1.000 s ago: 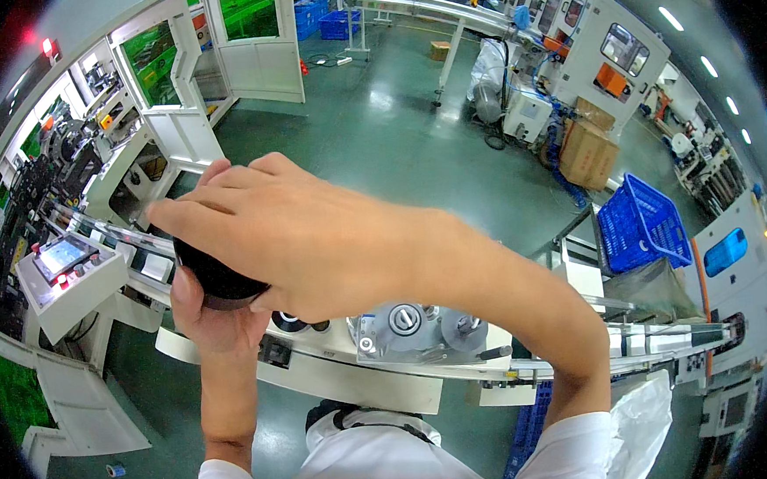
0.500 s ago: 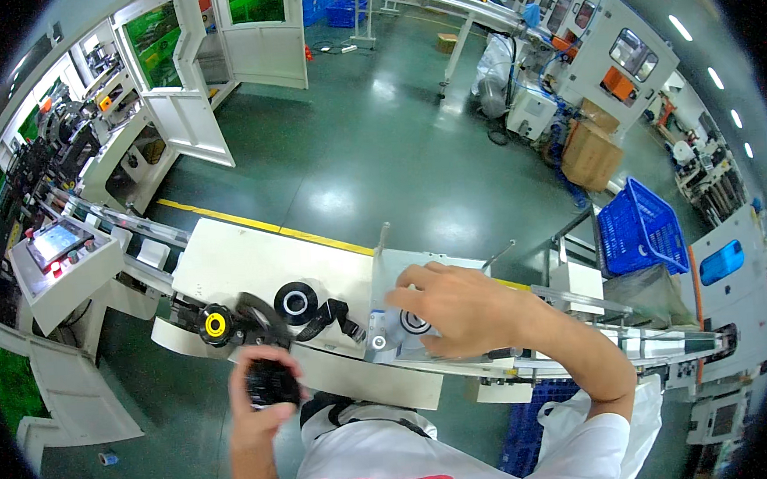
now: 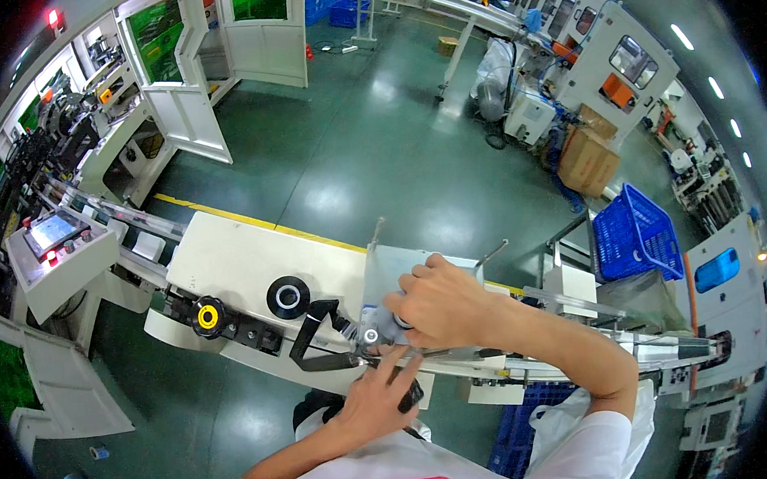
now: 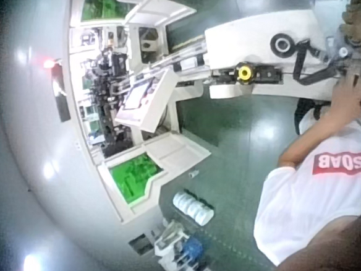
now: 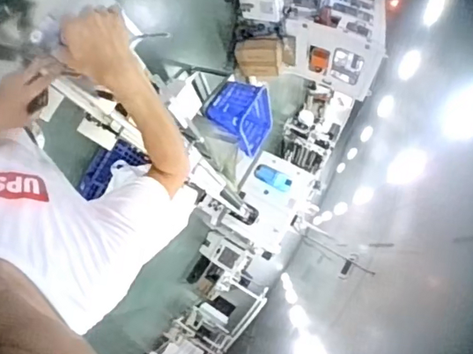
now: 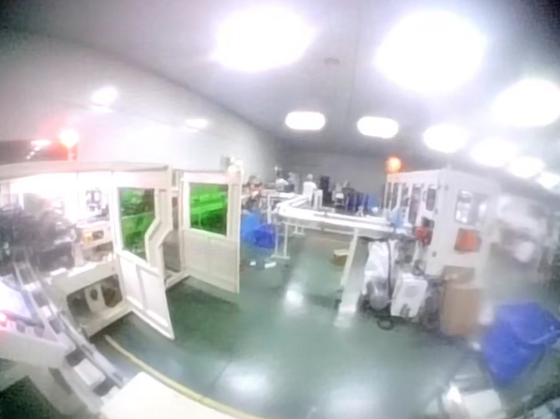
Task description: The person removes a black tape roll from a plastic bag, places it on a machine, and then loads additional tape rolls onto the machine's spindles. They adjust the tape and secure it in place, ensuring the rolls are properly positioned for operation.
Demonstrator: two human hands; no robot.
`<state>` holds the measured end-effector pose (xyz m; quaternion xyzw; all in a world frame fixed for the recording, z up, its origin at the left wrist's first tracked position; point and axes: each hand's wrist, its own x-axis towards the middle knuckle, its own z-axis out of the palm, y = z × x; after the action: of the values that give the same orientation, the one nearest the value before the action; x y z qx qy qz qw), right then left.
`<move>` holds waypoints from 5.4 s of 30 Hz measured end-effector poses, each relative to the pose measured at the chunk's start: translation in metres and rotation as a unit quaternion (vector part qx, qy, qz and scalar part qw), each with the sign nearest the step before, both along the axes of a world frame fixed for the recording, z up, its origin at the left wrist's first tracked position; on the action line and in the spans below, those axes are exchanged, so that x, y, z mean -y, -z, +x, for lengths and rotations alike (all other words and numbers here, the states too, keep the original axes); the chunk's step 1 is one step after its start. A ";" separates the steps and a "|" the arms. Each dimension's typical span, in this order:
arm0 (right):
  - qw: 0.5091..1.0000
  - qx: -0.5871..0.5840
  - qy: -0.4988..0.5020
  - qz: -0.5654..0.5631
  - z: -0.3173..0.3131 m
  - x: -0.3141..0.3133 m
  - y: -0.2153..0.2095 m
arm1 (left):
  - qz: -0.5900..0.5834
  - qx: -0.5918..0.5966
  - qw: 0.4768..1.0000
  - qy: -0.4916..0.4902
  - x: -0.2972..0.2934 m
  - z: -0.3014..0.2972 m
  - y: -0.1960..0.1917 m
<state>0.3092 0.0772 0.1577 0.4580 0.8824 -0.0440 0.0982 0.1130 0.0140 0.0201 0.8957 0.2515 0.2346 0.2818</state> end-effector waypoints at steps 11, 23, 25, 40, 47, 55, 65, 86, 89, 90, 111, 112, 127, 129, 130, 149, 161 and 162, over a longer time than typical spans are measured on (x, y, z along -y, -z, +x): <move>0.999 0.011 0.035 -0.027 -0.003 -0.003 0.000 | 0.097 0.002 0.994 -0.056 0.002 0.011 0.021; 0.964 -0.253 0.072 0.033 0.001 -0.012 -0.027 | 0.083 -0.035 0.995 -0.052 0.002 0.010 0.024; 0.962 -0.262 0.078 0.019 0.001 -0.010 -0.037 | 0.075 -0.051 0.995 -0.044 0.002 0.009 0.019; 0.833 -0.519 -0.190 -0.008 -0.025 0.092 -0.049 | -0.002 0.077 0.997 0.017 0.012 -0.075 0.040; 0.876 -0.455 0.034 -0.156 -0.054 0.117 0.073 | -0.335 -0.005 0.940 -0.071 0.008 -0.132 0.050; 0.846 -0.304 0.412 -0.150 -0.033 0.163 0.218 | -0.238 -0.194 0.952 -0.019 -0.014 -0.114 0.138; 0.797 -0.344 0.493 -0.056 -0.047 0.164 0.289 | -0.043 -0.283 0.958 0.035 -0.015 -0.048 0.167; 0.755 -0.402 0.514 -0.070 -0.052 0.177 0.310 | -0.099 -0.041 0.992 0.069 -0.015 -0.067 0.160; 0.772 -0.390 0.501 -0.040 -0.054 0.181 0.302 | -0.152 0.041 0.985 0.072 -0.027 -0.080 0.155; 0.783 -0.384 0.490 -0.011 -0.054 0.182 0.300 | -0.142 0.021 0.988 0.061 -0.030 -0.081 0.139; 0.823 -0.474 0.291 0.114 -0.062 0.168 0.282 | -0.114 -0.019 0.951 -0.285 -0.048 -0.137 0.060; 0.822 -0.478 0.273 0.148 -0.062 0.162 0.271 | -0.073 0.040 0.956 -0.280 -0.049 -0.127 0.048; 0.801 -0.545 0.195 0.151 -0.121 0.104 0.178 | -0.073 -0.054 0.985 -0.150 -0.151 -0.088 -0.001; 0.798 -0.552 0.193 0.142 -0.131 0.092 0.171 | -0.073 -0.040 0.985 -0.150 -0.159 -0.089 0.003; 0.793 -0.560 0.205 0.126 -0.136 0.088 0.169 | -0.066 -0.040 0.986 -0.148 -0.163 -0.090 0.005; 0.433 -0.827 0.324 -0.155 -0.175 0.075 0.144 | -0.154 0.190 0.943 -0.225 -0.051 -0.129 -0.018; 0.499 -0.808 0.271 -0.157 -0.156 0.094 0.139 | -0.466 0.392 0.783 -0.126 -0.038 -0.147 -0.003; 0.506 -0.819 0.248 -0.106 -0.154 0.094 0.133 | -0.449 0.392 0.795 -0.110 -0.039 -0.146 -0.008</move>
<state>0.1550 -0.0171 0.0246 0.4039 0.4083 -0.5158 -0.6358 -0.0332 0.0526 0.0280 0.4663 0.2936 0.4558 0.6991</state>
